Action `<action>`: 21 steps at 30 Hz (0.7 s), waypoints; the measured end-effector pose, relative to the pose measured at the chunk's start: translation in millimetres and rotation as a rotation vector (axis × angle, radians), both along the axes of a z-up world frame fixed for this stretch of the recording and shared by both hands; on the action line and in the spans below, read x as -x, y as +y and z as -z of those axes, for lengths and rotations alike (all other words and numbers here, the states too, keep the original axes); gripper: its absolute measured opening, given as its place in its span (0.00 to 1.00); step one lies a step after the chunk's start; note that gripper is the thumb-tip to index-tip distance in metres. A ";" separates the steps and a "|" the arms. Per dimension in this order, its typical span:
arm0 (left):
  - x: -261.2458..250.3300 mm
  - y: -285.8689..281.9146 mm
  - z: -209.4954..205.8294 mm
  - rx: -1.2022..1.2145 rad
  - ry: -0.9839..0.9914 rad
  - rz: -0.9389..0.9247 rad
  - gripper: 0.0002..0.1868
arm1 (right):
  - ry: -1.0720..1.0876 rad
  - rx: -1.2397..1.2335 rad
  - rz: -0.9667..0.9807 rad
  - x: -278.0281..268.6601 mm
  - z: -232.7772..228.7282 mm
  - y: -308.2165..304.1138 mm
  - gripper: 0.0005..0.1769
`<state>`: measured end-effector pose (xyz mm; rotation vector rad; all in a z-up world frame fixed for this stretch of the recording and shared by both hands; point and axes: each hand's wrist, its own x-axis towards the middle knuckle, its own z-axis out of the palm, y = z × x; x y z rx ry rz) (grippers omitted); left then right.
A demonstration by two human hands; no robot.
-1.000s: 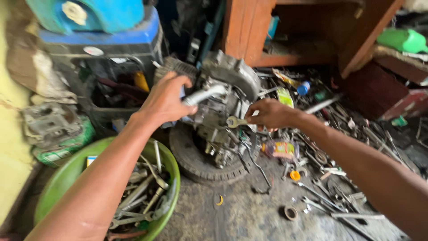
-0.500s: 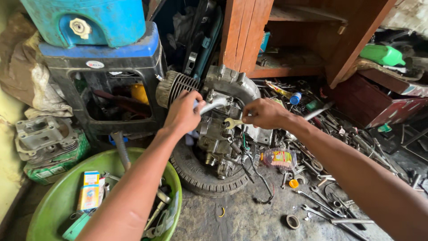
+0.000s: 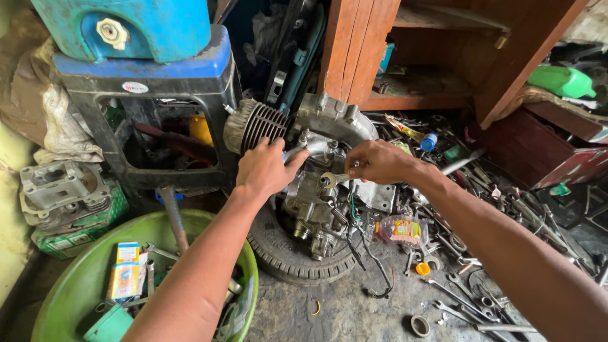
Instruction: The person works on a disassembled engine block, applying lubricant to internal components and using a wrench to tighten bolts. They also handle a fan cover and various small parts, placing them into a green basin.
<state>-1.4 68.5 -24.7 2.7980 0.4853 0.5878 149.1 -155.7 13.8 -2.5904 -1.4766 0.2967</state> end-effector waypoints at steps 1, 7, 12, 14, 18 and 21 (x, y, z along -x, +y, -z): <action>-1.1 1.0 1.1 -0.005 -0.008 0.003 0.37 | 0.006 -0.014 0.004 0.5 -0.1 0.5 0.11; -2.7 1.6 3.9 -0.025 -0.085 0.035 0.35 | 0.025 -0.100 0.047 13.8 10.7 -7.8 0.09; -2.2 0.5 -2.8 0.043 -0.039 0.069 0.33 | 0.095 -0.065 0.082 16.5 6.5 0.7 0.06; -4.6 -1.4 -6.8 0.018 -0.013 0.062 0.34 | 0.067 -0.043 0.135 13.1 4.4 6.6 0.06; -0.3 -0.6 -5.9 0.033 0.012 0.056 0.34 | 0.131 -0.251 0.060 21.0 29.8 -6.1 0.05; -1.1 -2.1 -6.0 0.004 0.001 0.039 0.34 | 0.092 -0.232 0.067 25.8 33.2 -6.8 0.06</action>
